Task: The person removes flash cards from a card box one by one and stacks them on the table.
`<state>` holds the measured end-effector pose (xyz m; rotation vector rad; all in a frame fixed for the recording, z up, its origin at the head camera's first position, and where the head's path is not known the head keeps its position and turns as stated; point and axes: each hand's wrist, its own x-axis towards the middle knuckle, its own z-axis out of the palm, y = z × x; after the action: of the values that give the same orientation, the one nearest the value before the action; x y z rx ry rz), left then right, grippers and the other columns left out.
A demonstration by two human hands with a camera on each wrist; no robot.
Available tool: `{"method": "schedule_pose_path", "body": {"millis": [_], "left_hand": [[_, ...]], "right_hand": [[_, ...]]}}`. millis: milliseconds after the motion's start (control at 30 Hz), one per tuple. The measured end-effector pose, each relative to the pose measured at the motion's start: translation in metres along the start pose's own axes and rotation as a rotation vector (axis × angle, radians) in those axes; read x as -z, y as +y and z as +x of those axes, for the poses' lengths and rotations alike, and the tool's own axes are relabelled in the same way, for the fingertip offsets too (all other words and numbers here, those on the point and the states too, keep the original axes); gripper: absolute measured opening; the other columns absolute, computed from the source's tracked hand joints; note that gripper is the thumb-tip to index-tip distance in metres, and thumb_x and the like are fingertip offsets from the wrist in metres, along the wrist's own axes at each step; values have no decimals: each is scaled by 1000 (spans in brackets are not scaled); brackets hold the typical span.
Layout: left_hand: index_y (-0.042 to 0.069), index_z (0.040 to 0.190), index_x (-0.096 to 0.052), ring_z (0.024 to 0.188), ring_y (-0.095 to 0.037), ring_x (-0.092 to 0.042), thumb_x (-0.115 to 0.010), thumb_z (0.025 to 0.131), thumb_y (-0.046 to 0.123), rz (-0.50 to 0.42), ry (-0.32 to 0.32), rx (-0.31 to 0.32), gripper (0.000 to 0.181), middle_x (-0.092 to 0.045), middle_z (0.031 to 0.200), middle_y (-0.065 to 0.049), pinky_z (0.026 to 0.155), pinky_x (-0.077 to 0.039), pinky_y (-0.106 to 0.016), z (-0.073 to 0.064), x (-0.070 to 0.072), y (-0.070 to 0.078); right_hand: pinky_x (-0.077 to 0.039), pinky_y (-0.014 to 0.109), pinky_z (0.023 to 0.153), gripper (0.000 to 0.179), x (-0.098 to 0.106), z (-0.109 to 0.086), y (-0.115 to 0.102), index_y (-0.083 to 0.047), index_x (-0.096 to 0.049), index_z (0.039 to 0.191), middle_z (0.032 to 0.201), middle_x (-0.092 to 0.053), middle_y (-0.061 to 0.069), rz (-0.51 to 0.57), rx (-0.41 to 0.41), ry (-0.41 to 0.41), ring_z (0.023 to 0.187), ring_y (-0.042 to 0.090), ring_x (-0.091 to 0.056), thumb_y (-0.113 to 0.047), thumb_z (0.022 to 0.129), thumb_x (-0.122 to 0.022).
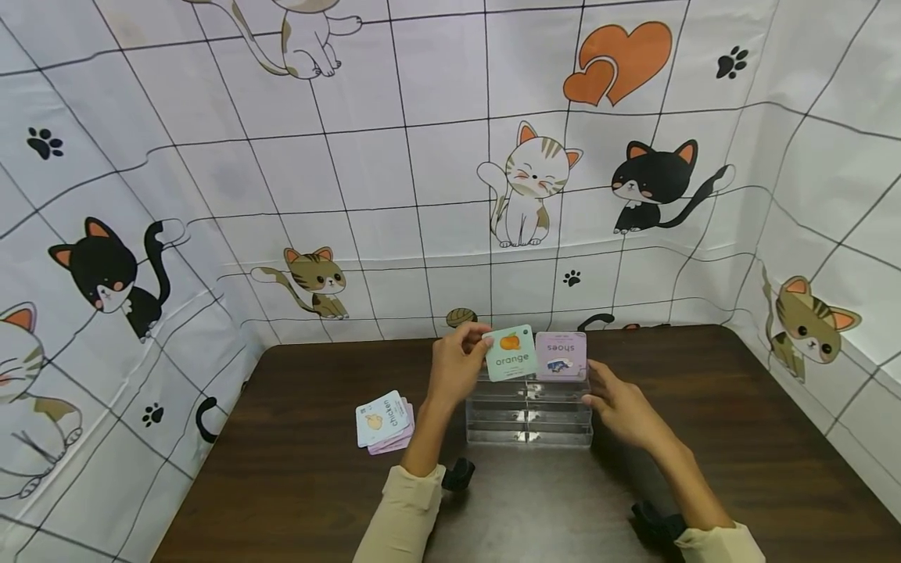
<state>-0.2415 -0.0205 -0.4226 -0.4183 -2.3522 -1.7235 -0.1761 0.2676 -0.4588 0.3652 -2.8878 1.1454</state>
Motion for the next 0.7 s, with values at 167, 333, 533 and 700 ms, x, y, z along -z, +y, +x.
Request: {"method": "schedule_pose_path", "body": {"millis": [167,333,533,700], "left_hand": [[0,118,-75,73,-18,-70,-72,102,7,9,24,-12,18,-77,99,-18,64,-57,-20,0,10,-4],[0,117,-76,72,-14,-67,-73,102,7,28,51,-19,17,-77,97,-17,63,-56,-19,-1,20,-7],[0,113,-77,74,-19,-69,-74,101,6,31,77,-44,14,-77,95,-17,62,-56,-19,-3,29,-11],[-3,113,-76,74,-16,-68,-74,99,3,50,101,-64,15,-78,96,-18,61,-55,-19,-5,37,-14]], "right_hand": [[-61,59,93,63,1,1,-1,9,-33,159,150,-50,44,2,12,4,123,56,-67,-2,105,-65],[-61,58,93,63,0,2,0,10,-34,158,149,-50,44,3,20,5,123,55,-68,-2,105,-65],[-61,58,93,63,-2,1,2,10,-34,158,150,-50,44,2,20,6,123,55,-67,-2,105,-65],[-61,58,93,63,-2,1,1,11,-34,158,150,-50,44,4,22,9,123,56,-67,-1,104,-65]]}}
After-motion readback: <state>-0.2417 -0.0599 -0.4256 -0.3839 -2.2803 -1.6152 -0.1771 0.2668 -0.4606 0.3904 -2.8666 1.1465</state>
